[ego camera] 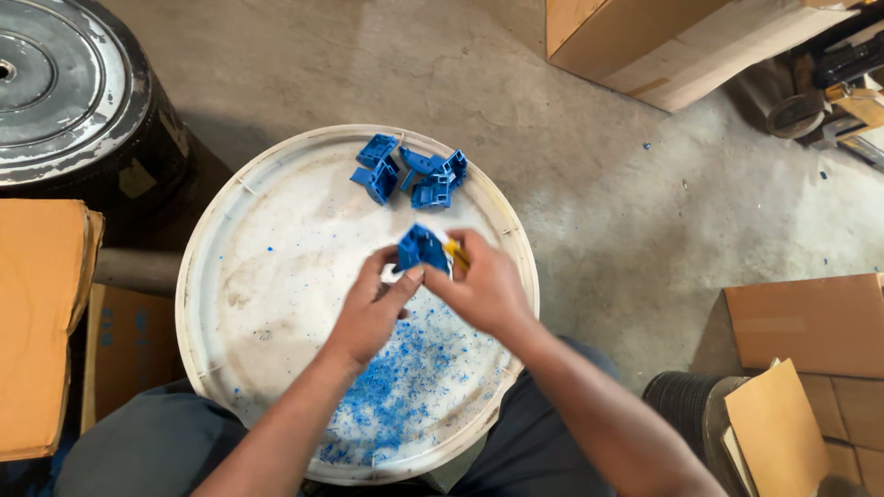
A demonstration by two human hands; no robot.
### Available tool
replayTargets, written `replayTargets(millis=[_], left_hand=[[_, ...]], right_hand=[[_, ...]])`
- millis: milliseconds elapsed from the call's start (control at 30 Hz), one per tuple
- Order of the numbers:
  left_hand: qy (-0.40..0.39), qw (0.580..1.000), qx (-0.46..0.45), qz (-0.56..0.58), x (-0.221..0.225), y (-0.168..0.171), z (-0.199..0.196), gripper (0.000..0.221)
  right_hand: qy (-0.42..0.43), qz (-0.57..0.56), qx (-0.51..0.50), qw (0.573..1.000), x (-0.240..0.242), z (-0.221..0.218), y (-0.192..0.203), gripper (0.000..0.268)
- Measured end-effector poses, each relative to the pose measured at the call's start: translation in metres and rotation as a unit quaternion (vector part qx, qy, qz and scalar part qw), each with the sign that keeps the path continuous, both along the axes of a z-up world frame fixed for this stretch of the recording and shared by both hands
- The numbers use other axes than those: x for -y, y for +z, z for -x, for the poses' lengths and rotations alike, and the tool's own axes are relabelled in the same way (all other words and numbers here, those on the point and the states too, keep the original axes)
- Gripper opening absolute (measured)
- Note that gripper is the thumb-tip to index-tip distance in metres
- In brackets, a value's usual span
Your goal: The person uses a small yellow deburring tool to scrape excess material from the edges of several blue plastic components over a white plastic lid.
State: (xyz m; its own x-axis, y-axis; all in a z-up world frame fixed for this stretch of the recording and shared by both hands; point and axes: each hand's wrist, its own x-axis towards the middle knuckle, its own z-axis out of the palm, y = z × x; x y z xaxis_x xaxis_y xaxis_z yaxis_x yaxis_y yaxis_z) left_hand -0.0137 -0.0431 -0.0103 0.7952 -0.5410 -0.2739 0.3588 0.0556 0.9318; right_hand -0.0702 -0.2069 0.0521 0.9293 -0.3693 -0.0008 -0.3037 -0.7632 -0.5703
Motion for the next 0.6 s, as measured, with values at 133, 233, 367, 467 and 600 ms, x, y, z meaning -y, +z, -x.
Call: replayTargets(millis=[133,233,367,467,600], left_hand=[[-0.016,0.995,-0.047,0.084,0.004,-0.008,0.016,0.038],[0.015,0.994,-0.049,0.092,0.001,-0.012,0.013,0.036],[0.09,0.988,-0.106,0.066,-0.007,-0.012,-0.001,0.036],[0.092,0.992,-0.034,0.075,-0.01,-0.017,-0.008,0.032],[0.084,0.995,-0.013,0.054,-0.01,-0.026,-0.015,0.028]], right_hand=[[-0.046,-0.127,-0.012,0.991,-0.015,0.03,-0.011,0.056],[-0.011,-0.23,0.017,0.973,-0.019,0.031,-0.027,0.049],[0.055,-0.374,0.048,0.925,-0.021,0.025,-0.043,0.031],[0.096,-0.388,0.036,0.916,-0.015,0.024,-0.043,0.024],[0.149,-0.394,0.034,0.906,-0.006,0.026,-0.044,0.027]])
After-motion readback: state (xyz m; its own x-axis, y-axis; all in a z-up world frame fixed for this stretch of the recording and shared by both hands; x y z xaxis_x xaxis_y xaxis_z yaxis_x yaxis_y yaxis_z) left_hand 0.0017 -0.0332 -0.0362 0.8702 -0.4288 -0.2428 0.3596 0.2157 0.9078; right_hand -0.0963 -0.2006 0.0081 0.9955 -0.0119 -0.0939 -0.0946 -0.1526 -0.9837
